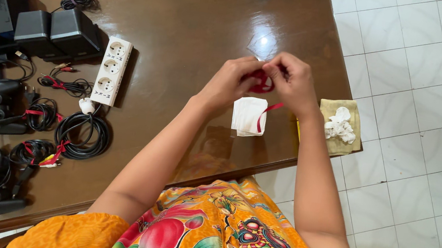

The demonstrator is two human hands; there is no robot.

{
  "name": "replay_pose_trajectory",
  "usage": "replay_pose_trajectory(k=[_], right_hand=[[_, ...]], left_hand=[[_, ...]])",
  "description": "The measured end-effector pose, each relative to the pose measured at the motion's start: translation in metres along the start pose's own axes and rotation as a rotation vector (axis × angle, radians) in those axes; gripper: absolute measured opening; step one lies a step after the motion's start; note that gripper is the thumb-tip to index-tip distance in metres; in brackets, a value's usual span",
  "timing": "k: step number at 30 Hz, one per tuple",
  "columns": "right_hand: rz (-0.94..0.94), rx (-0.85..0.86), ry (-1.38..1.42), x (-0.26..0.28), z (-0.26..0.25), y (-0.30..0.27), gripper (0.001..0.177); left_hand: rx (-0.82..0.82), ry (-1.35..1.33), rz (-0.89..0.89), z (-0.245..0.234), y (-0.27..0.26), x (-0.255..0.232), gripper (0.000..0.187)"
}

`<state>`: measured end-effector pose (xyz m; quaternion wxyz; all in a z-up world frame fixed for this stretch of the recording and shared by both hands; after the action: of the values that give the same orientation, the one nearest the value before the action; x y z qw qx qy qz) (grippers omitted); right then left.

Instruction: The person organizes several electronic cables and components on a table, uses scissors to cut a piece of red ribbon, and uses a cloth and a yellow container to wipe down surfaces of the objects.

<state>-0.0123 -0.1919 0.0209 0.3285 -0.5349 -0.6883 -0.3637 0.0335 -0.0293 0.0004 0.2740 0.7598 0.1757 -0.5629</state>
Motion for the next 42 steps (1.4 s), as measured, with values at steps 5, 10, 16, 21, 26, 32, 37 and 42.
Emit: replay_pose_trajectory(k=[5, 10, 16, 21, 26, 32, 37, 42], right_hand=[[0.002, -0.094, 0.321, -0.048, 0.012, -0.002, 0.020], [0.157, -0.066, 0.497, -0.045, 0.038, -0.007, 0.018], [0.055, 0.096, -0.164, 0.016, 0.017, -0.011, 0.013], [0.092, 0.001, -0.044, -0.002, -0.004, -0.001, 0.020], [0.134, -0.006, 0.399, -0.045, 0.017, -0.004, 0.018], [0.080, 0.105, -0.077, -0.004, 0.029, -0.025, 0.018], [0.058, 0.024, -0.620, 0.036, 0.018, -0.019, 0.014], [0.050, 0.024, -0.228, 0.017, 0.018, -0.015, 0.021]], left_hand=[[0.104, -0.667, 0.031, -0.003, -0.003, -0.016, 0.085], [-0.238, -0.594, 0.049, -0.012, 0.001, 0.010, 0.048], [-0.278, 0.298, 0.133, -0.016, -0.006, 0.014, 0.033], [0.049, -0.180, -0.025, 0.002, -0.007, -0.015, 0.057], [0.035, -0.568, -0.036, 0.004, -0.008, -0.027, 0.086], [-0.183, -0.069, 0.080, -0.010, -0.006, 0.005, 0.036], [-0.195, 0.071, -0.038, 0.004, -0.006, 0.012, 0.028], [-0.049, -0.437, -0.196, 0.008, -0.012, 0.030, 0.032]])
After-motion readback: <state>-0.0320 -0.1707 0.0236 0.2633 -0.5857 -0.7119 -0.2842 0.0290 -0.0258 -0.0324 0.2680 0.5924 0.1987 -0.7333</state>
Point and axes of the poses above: each hand's wrist, its own y-axis towards the middle knuckle, its own z-axis out of the palm, x = y × z, the point moved 5 cm from there along y, towards the middle knuckle, and after that the axes turned 12 degrees about x, right-handed, at the moved point
